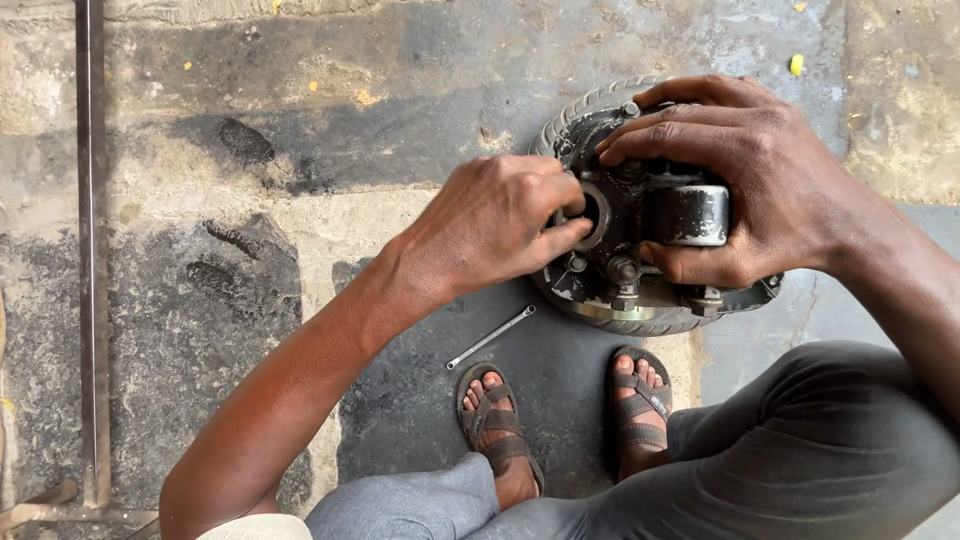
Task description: The person sits on the floor working on a scooter wheel with the brake/hub assembly still attached. They use a spanner to loosen and tighten a nut, then fit a metal bearing cup into the hub bore by hand and press and tap it into place, at one point using a socket to seat the part.
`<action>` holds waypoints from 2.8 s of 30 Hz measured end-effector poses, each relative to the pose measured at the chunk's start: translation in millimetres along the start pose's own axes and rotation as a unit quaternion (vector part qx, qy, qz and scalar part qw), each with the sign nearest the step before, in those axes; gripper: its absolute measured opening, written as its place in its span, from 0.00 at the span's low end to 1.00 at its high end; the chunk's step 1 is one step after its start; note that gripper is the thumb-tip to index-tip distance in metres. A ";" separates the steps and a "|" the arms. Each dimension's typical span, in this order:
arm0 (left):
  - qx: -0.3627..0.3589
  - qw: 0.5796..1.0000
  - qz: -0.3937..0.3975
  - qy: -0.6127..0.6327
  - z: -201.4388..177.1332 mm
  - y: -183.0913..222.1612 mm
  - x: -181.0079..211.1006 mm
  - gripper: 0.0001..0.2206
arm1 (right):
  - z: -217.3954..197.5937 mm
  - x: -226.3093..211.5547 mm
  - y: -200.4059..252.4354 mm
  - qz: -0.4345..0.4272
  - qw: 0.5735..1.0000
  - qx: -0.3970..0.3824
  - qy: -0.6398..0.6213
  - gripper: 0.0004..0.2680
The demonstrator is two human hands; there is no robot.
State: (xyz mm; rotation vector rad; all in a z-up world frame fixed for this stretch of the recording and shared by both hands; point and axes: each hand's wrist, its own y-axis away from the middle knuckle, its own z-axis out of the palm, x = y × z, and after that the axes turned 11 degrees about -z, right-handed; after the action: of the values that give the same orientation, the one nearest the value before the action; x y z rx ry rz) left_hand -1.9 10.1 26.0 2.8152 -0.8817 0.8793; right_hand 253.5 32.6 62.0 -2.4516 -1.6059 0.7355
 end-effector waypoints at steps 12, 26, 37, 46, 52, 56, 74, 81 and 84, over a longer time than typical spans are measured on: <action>0.011 0.997 0.072 0.017 -7.2 2.8 -5.0 0.09 | 1.9 3.5 1.9 0.002 1.000 -0.012 0.005 0.28; 0.020 0.995 0.094 0.037 -0.5 -2.8 -5.7 0.05 | 1.7 4.0 2.9 -0.004 1.000 -0.014 0.023 0.29; -0.018 0.997 0.078 0.006 10.5 -5.9 -15.5 0.05 | 3.8 4.1 2.1 0.008 1.000 -0.001 0.015 0.27; 0.021 0.994 0.103 0.032 7.8 -10.6 -11.0 0.05 | -3.2 0.9 0.5 -0.002 1.000 0.010 -0.005 0.26; 0.005 0.995 0.086 0.042 12.1 -6.1 -14.1 0.05 | -0.1 -0.5 -1.4 -0.010 1.000 0.008 -0.011 0.26; -0.005 0.992 0.106 0.071 9.2 -10.8 -15.7 0.04 | -3.2 -1.7 -3.0 -0.007 1.000 0.013 -0.004 0.26; 0.022 0.996 0.021 0.079 -48.1 29.0 6.2 0.12 | -6.5 0.4 -3.5 0.004 0.999 -0.046 0.009 0.30; 0.111 0.991 0.032 0.071 -22.0 44.7 0.1 0.14 | -4.6 9.5 -51.6 -0.026 0.938 -0.344 0.029 0.33; 0.105 0.991 -0.065 0.055 -7.6 55.2 4.1 0.14 | -6.0 -8.1 -73.0 -0.004 0.902 -0.425 0.080 0.35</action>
State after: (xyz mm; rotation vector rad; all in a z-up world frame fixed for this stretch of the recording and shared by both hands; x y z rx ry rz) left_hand -32.9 -36.4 28.7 2.9206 -0.6182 1.1576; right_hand 193.1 57.8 95.8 -2.9029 -2.1801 -0.2693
